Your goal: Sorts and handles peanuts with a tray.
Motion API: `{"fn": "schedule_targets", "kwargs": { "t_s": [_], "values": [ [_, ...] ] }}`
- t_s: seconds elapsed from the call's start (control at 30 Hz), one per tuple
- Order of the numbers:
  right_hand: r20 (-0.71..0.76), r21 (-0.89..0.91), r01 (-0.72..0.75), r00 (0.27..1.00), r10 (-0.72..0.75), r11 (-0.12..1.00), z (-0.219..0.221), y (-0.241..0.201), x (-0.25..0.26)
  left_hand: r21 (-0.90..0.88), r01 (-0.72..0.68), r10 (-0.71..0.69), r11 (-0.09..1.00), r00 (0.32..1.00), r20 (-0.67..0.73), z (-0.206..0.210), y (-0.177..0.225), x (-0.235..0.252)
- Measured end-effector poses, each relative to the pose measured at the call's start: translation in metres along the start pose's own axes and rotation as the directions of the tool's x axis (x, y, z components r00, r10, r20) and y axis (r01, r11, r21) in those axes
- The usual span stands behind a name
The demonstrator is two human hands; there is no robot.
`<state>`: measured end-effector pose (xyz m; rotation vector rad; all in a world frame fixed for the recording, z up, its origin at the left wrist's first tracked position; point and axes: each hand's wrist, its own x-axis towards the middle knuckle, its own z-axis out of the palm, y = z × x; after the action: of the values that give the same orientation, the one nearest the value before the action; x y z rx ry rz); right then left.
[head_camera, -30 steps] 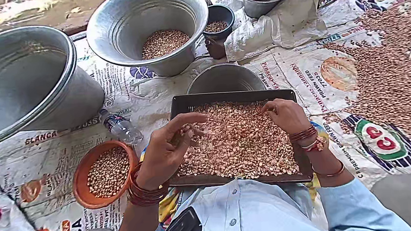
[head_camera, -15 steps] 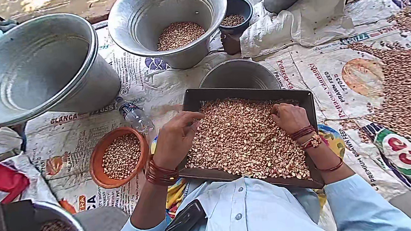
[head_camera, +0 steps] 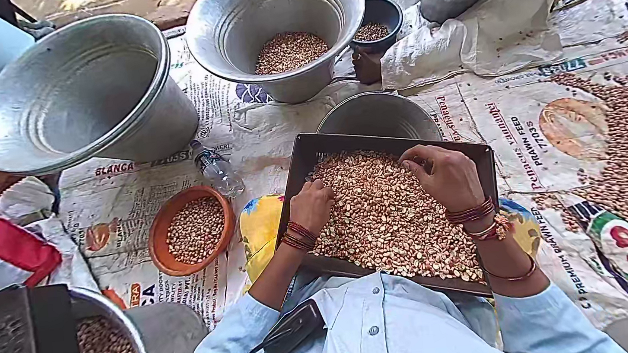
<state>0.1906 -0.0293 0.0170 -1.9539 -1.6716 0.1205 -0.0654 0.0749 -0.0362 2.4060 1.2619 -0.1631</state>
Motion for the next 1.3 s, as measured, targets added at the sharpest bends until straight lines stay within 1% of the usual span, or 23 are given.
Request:
{"fn": "schedule_targets", "kwargs": {
  "t_s": [0.17, 0.23, 0.27, 0.3, 0.4, 0.43, 0.5, 0.6, 0.7, 0.77, 0.83, 0.9, 1.0, 1.03, 1.1, 1.17, 1.23, 1.3],
  "values": [
    [0.187, -0.012, -0.087, 0.978, 0.088, 0.996, 0.016, 0.003, -0.02, 0.006, -0.003, 0.002, 1.0, 0.987, 0.159, -0.013, -0.002, 0.003],
    [0.259, -0.023, -0.091, 0.961, 0.093, 0.996, 0.021, 0.002, -0.026, 0.041, 0.003, -0.012, 0.999, 0.972, 0.235, -0.025, -0.002, 0.007],
    [0.281, -0.017, -0.086, 0.956, 0.088, 0.996, 0.024, 0.0, -0.027, 0.053, 0.015, -0.027, 0.998, 0.969, 0.245, -0.029, -0.002, 0.01],
    [0.304, -0.012, -0.08, 0.949, 0.079, 0.997, 0.026, -0.003, -0.027, 0.05, 0.033, -0.043, 0.998, 0.974, 0.221, -0.034, -0.003, 0.012],
    [0.327, -0.006, -0.047, 0.944, 0.046, 0.999, 0.03, -0.015, -0.023, 0.001, 0.087, -0.087, 0.996, 0.996, 0.005, -0.042, -0.006, 0.012],
    [0.313, -0.004, -0.03, 0.949, 0.03, 1.0, 0.032, -0.017, -0.022, -0.009, 0.101, -0.101, 0.995, 0.994, -0.033, -0.043, -0.007, 0.013],
    [0.308, -0.001, -0.012, 0.951, 0.012, 1.0, 0.034, -0.023, -0.017, -0.034, 0.092, -0.094, 0.995, 0.993, -0.064, -0.039, -0.008, 0.013],
    [0.305, -0.004, 0.019, 0.952, -0.017, 1.0, 0.039, -0.03, -0.009, -0.072, 0.021, -0.027, 0.997, 0.997, -0.076, -0.025, -0.008, 0.012],
    [0.322, -0.01, 0.018, 0.947, -0.014, 1.0, 0.045, -0.035, 0.0, -0.08, -0.023, 0.014, 0.997, 0.994, -0.109, -0.009, -0.006, 0.017],
    [0.318, -0.011, 0.022, 0.948, -0.018, 1.0, 0.051, -0.038, 0.006, -0.062, -0.008, 0.004, 0.998, 0.998, -0.061, -0.006, -0.004, 0.02],
    [0.333, -0.021, 0.017, 0.943, -0.009, 1.0, 0.057, -0.039, 0.01, -0.069, -0.009, 0.005, 0.998, 0.998, -0.06, -0.005, -0.005, 0.021],
    [0.346, -0.032, 0.016, 0.938, -0.004, 0.999, 0.064, -0.041, 0.014, -0.138, -0.024, 0.004, 0.99, 0.989, -0.145, -0.008, -0.012, 0.02],
    [0.343, -0.058, 0.05, 0.939, -0.027, 0.997, 0.078, -0.038, 0.016, -0.278, -0.038, -0.054, 0.96, 0.948, -0.315, -0.017, -0.025, 0.012],
    [0.357, -0.076, 0.056, 0.934, -0.025, 0.996, 0.08, -0.038, 0.017, -0.33, -0.038, -0.078, 0.943, 0.94, -0.331, -0.021, -0.028, 0.008],
    [0.4, -0.112, 0.058, 0.917, -0.008, 0.992, 0.083, -0.039, 0.019, -0.43, -0.055, -0.084, 0.901, 0.951, -0.297, -0.025, -0.033, 0.003],
    [0.416, -0.129, 0.066, 0.909, -0.006, 0.989, 0.084, -0.041, 0.019, -0.464, -0.082, -0.024, 0.882, 0.976, -0.217, -0.022, -0.036, 0.0],
    [0.416, -0.134, 0.082, 0.909, -0.019, 0.988, 0.086, -0.042, 0.02, -0.441, -0.078, 0.02, 0.894, 0.991, -0.136, -0.016, -0.032, 0.0],
    [0.441, -0.129, 0.101, 0.897, -0.034, 0.986, 0.086, -0.042, 0.022, -0.393, -0.052, 0.023, 0.918, 0.997, -0.078, -0.009, -0.026, 0.001]
  ]
}}
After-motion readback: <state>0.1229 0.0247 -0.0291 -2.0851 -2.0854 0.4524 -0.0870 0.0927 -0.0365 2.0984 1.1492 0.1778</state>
